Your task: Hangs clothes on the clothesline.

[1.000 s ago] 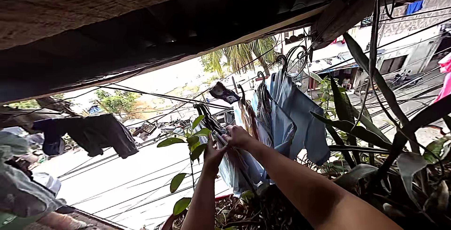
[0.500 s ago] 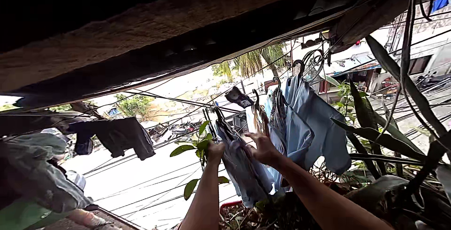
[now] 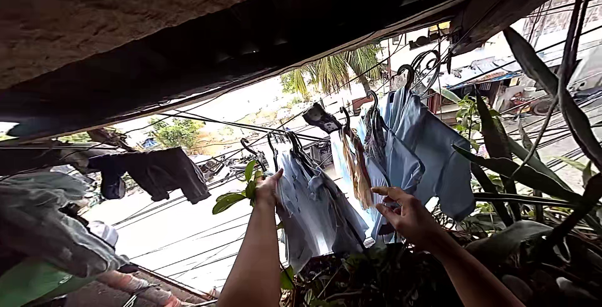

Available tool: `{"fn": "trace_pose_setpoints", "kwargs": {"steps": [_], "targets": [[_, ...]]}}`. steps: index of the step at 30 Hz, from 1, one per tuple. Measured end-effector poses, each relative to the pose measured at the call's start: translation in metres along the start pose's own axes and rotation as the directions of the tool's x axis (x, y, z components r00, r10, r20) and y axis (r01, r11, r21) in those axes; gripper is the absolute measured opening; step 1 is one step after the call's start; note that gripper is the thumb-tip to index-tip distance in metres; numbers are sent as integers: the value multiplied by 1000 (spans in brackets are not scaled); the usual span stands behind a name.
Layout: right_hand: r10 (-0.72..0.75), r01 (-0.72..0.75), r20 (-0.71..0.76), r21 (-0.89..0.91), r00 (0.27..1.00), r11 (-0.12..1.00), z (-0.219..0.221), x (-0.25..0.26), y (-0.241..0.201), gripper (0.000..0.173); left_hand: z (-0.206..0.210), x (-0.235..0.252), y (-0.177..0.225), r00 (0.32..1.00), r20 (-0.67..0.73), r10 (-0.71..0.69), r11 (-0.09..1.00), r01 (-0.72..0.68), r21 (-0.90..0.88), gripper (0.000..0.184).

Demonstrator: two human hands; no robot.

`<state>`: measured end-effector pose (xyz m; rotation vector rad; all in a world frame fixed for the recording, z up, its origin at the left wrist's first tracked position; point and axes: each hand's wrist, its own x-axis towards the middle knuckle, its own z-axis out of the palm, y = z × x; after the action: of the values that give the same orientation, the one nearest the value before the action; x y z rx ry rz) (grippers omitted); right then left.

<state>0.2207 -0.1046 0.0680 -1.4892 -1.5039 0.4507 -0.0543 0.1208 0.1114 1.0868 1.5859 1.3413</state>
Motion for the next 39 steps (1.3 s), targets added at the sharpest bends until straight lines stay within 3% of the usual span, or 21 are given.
{"fn": "trace_pose_setpoints", "kwargs": {"steps": [2,5,7,10,14,16,23,27,35,39], "targets": [[-11,11,-19,-24,1000,1000,-8,-8,0,37,-11,9,-9,999,14,38,998,-38,57,58],[-44,42,-36,-58,998,997,-18,-20,3,37,-40,28,-22,983,6,185,931,-177,319,44],[-73,68,-58,-86,996,994,-23,-27,8,39,-63,42,-18,952,34,305,798,-276,535,38],[-85,74,-97,-118,992,990,-31,-38,12,40,-92,58,-5,924,54,379,588,-286,757,39],[-92,75,-111,-152,990,985,-38,-52,7,37,-113,79,-4,906,43,421,500,-271,822,37],[-93,82,-83,-132,992,988,-34,-55,-2,26,-119,86,-3,893,62,445,469,-291,834,36],[-282,292,253,0,925,956,33,-18,-40,21,-142,104,-9,906,-41,421,499,-194,845,35],[-228,252,393,-11,891,968,57,0,-50,25,-149,112,2,904,-101,416,519,-145,843,35],[-247,257,234,-15,940,966,46,-9,-40,27,-176,140,-8,917,-143,372,530,-83,844,36],[-250,269,224,-59,942,961,39,-2,-49,25,-146,108,0,812,-162,561,578,-244,778,63]]}}
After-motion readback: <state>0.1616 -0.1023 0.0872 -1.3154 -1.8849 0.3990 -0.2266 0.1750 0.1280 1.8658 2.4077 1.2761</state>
